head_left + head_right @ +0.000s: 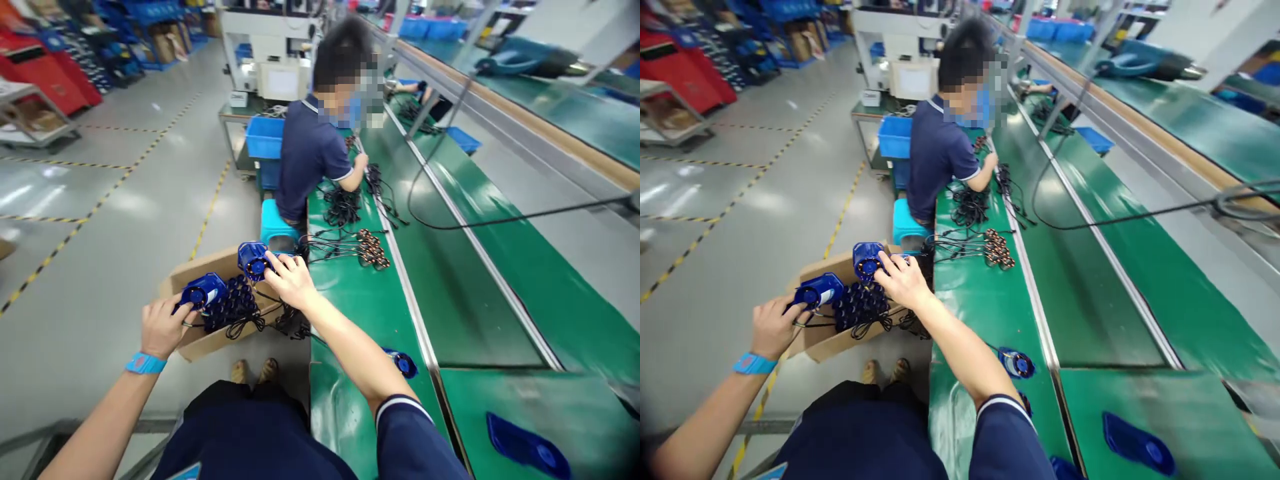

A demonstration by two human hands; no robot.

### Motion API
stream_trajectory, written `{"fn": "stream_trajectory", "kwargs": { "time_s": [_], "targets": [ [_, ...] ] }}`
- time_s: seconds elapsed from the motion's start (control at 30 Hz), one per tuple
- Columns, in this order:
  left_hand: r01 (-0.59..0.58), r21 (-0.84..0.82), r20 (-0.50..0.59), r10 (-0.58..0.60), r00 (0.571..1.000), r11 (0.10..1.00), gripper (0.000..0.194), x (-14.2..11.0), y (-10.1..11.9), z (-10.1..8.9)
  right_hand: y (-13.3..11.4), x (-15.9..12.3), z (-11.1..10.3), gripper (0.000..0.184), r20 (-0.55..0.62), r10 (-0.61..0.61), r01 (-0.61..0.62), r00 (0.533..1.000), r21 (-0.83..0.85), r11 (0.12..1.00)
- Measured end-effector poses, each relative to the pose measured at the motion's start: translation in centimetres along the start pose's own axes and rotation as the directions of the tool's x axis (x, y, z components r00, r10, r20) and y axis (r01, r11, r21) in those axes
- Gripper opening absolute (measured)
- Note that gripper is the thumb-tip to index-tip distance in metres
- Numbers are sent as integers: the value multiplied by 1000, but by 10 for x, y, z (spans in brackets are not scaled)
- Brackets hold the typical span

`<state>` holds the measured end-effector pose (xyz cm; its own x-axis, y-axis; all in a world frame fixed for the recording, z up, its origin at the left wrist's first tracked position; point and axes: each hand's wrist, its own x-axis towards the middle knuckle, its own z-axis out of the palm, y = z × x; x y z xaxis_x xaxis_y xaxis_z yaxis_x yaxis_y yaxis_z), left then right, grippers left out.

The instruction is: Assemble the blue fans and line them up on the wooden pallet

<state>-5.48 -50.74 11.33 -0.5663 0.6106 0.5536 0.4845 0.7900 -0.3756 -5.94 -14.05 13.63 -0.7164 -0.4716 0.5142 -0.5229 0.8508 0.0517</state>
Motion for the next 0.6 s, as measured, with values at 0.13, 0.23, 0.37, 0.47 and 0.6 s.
{"fn": "stream_trajectory", "kwargs": {
  "time_s": [0.13, 0.23, 0.37, 0.47, 0.6],
  "targets": [
    [124, 102, 65, -131, 989, 987, 12, -44, -9, -54, -21, 23, 27, 28, 160, -154, 146, 975, 61, 987],
    [208, 149, 69, -220, 973, 967, 10, -79, -5, -87, -40, 36, 45, 34, 229, -88, 66, 969, 101, 993],
    [304, 184, 59, -319, 946, 935, 8, -123, 7, -125, -51, 55, 23, 35, 95, -102, 90, 990, 122, 988],
    [371, 186, 60, -387, 920, 910, 7, -150, 16, -163, -61, 75, -32, 29, -122, -190, 207, 974, 150, 967],
    [448, 158, 75, -463, 883, 880, 11, -176, 34, -245, -102, 100, -121, 17, -412, -366, 463, 834, 163, 871]
  ]
}}
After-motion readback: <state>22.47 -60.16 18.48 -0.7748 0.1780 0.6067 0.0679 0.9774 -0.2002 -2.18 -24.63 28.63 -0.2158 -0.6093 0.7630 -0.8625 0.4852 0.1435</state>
